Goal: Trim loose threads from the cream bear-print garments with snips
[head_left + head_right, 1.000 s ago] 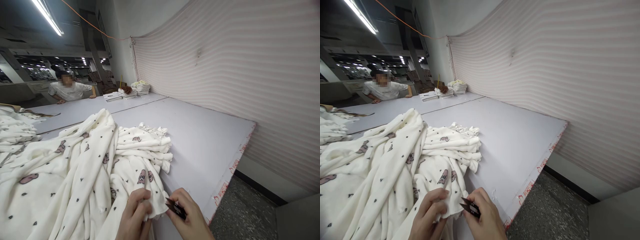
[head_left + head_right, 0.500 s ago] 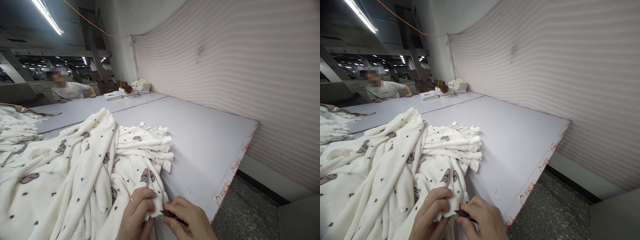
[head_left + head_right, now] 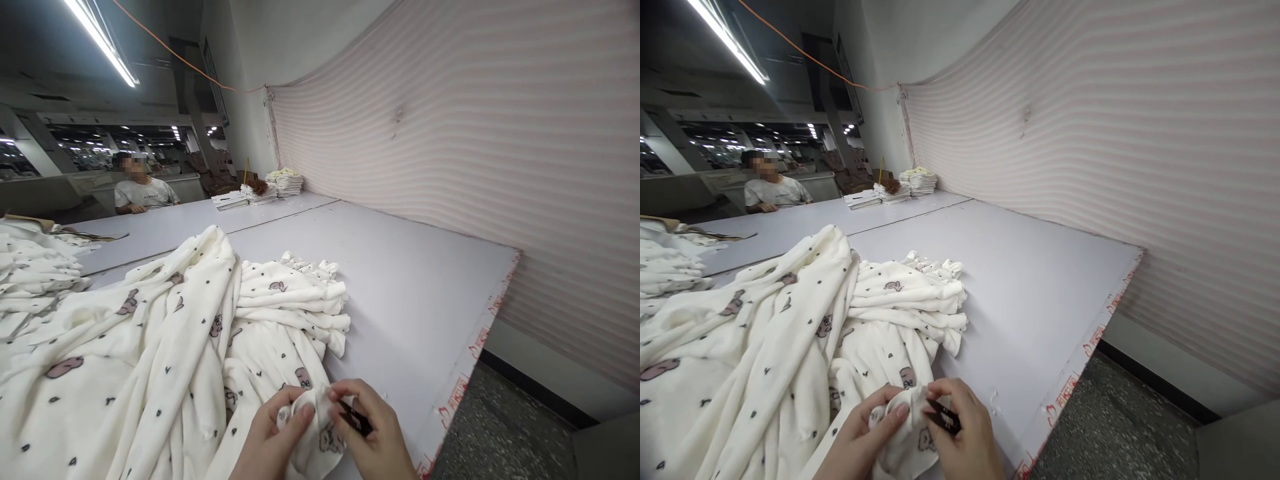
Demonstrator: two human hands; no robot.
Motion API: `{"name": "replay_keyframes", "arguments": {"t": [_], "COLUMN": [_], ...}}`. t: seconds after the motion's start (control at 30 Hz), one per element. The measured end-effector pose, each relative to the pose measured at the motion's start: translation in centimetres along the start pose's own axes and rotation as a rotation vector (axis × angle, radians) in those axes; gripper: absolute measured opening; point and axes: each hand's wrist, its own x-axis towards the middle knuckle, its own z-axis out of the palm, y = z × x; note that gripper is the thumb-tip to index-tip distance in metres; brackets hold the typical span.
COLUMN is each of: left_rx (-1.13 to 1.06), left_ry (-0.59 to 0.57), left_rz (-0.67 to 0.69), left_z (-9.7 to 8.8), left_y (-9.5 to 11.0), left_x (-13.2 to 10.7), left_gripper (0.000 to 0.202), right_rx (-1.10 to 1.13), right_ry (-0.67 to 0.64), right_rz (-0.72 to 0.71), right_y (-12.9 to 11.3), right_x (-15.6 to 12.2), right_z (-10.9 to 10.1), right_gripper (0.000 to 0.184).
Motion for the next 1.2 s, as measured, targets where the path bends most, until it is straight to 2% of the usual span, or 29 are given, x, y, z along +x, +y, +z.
{"name": "replay_keyframes", "arguments": {"t": [0.07, 0.13, 0.2, 0.27, 0.37, 0.43, 0.57, 0.7, 0.83, 0.9, 0.93, 1.03, 1.07, 1.1, 1.13, 1.2], "left_rx": [0.003, 0.057, 0.112, 0.167, 0.203, 0.142, 0.008, 0.152, 0.284, 0.428, 0.542, 0.834, 0.823, 0.735, 0.586, 0.256], "left_ry": [-0.021, -0.034, -0.004, 0.036, 0.058, 0.082, 0.108, 0.091, 0.037, 0.027, 0.025, 0.103, 0.139, 0.171, 0.197, 0.200], "left_rz": [0.023, 0.049, 0.062, 0.086, 0.086, 0.042, 0.002, 0.066, 0.112, 0.196, 0.282, 0.609, 0.670, 0.664, 0.594, 0.351], "left_z": [-0.2, -0.4, -0.6, -0.6, -0.6, -0.5, -0.2, 0.0, -0.4, -0.7, -0.8, -1.1, -1.2, -1.3, -1.5, -2.1], "left_y": [-0.2, -0.5, -0.7, -0.9, -1.2, -1.5, -1.7, -1.5, -1.1, -0.9, -0.8, 0.0, 0.6, 1.2, 2.0, 3.7], "left_x": [0.2, 0.3, 0.3, 0.4, 0.5, 0.6, 0.6, 0.6, 0.7, 0.6, 0.4, 0.1, 0.1, 0.2, 0.4, 1.0], "left_gripper": [0.039, 0.039, 0.039, 0.040, 0.039, 0.041, 0.041, 0.040, 0.039, 0.034, 0.029, 0.018, 0.017, 0.017, 0.017, 0.021], "right_rx": [0.013, -0.013, -0.046, -0.072, -0.039, 0.015, -0.018, -0.003, 0.143, 0.232, 0.218, -0.047, -0.151, -0.217, -0.255, -0.294], "right_ry": [0.003, -0.009, -0.018, 0.000, 0.041, 0.043, -0.062, -0.165, -0.248, -0.300, -0.289, -0.114, -0.043, 0.007, 0.037, 0.056], "right_rz": [-0.052, -0.046, -0.037, -0.040, 0.017, 0.074, 0.103, 0.238, 0.344, 0.416, 0.420, 0.325, 0.285, 0.259, 0.242, 0.208], "right_y": [0.2, 0.3, 0.3, 0.2, 0.0, -0.1, 0.0, 0.1, 0.3, 0.8, 1.2, 3.1, 3.9, 4.8, 5.7, 7.4], "right_x": [-0.1, -0.2, -0.1, 0.0, 0.3, 0.3, 0.0, 0.2, 0.5, 0.7, 0.9, 2.6, 3.5, 4.6, 5.7, 7.9], "right_z": [0.6, 1.1, 1.6, 2.0, 2.1, 1.7, 0.6, 0.2, 0.2, -0.1, -0.4, -1.1, -1.2, -1.2, -1.1, -0.9], "right_gripper": [0.015, 0.010, 0.017, 0.017, 0.016, 0.017, 0.020, 0.017, 0.013, 0.015, 0.018, 0.025, 0.028, 0.035, 0.042, 0.036]}}
